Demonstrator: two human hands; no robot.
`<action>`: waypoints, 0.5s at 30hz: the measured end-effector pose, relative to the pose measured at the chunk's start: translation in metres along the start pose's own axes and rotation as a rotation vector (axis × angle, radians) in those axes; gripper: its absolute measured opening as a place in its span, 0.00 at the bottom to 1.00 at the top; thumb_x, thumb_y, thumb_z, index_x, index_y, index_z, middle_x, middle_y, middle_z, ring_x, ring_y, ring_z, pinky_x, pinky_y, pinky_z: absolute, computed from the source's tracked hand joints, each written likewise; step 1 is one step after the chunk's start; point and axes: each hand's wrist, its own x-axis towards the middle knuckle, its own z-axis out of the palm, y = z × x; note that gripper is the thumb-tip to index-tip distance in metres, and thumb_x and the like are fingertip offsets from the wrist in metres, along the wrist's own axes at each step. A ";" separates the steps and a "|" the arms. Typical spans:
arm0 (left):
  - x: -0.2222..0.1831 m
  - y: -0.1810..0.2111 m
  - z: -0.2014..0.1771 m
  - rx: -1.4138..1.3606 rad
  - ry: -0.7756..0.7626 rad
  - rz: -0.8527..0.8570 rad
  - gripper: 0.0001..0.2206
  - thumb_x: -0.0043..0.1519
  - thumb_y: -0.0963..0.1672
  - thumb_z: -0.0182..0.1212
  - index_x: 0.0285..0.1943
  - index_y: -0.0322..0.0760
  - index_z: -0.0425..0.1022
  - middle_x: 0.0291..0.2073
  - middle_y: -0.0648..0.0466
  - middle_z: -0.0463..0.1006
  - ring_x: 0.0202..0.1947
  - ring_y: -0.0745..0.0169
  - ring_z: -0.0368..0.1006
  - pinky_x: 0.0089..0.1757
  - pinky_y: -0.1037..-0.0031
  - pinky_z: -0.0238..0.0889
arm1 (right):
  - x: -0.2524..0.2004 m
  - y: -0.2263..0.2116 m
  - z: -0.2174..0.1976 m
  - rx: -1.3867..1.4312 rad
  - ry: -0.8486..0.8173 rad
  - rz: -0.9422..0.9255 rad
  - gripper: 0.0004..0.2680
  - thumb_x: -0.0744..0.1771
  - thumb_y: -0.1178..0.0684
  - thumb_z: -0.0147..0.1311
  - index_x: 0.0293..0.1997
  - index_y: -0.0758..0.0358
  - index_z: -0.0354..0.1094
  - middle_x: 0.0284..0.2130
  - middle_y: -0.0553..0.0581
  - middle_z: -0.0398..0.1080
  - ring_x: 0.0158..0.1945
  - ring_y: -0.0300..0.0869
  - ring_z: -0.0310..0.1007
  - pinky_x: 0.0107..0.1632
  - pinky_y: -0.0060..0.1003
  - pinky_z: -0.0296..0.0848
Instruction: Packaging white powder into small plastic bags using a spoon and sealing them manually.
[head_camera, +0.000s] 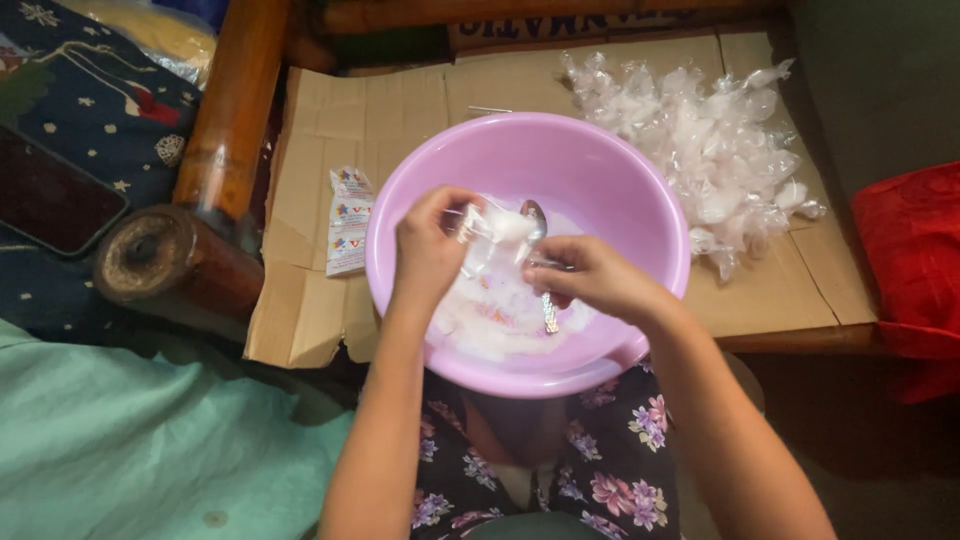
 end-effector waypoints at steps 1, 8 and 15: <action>0.002 -0.009 0.001 0.000 0.003 -0.003 0.05 0.61 0.41 0.68 0.43 0.43 0.82 0.35 0.55 0.81 0.41 0.58 0.79 0.42 0.73 0.74 | 0.001 0.001 -0.005 -0.002 -0.003 0.001 0.10 0.66 0.58 0.58 0.49 0.73 0.75 0.26 0.63 0.75 0.26 0.42 0.73 0.34 0.36 0.77; -0.008 -0.038 0.009 0.222 -0.151 -0.143 0.14 0.53 0.39 0.71 0.48 0.42 0.78 0.41 0.48 0.75 0.42 0.47 0.79 0.43 0.63 0.76 | 0.026 -0.015 -0.011 0.505 0.164 -0.198 0.08 0.68 0.55 0.57 0.48 0.68 0.71 0.37 0.60 0.76 0.34 0.43 0.80 0.38 0.34 0.83; -0.021 0.020 0.012 -0.364 0.053 -0.277 0.07 0.66 0.46 0.60 0.46 0.41 0.77 0.35 0.54 0.76 0.36 0.66 0.75 0.35 0.75 0.75 | 0.038 0.011 0.013 0.536 0.116 -0.101 0.09 0.69 0.55 0.50 0.47 0.72 0.71 0.35 0.60 0.76 0.39 0.46 0.83 0.43 0.37 0.83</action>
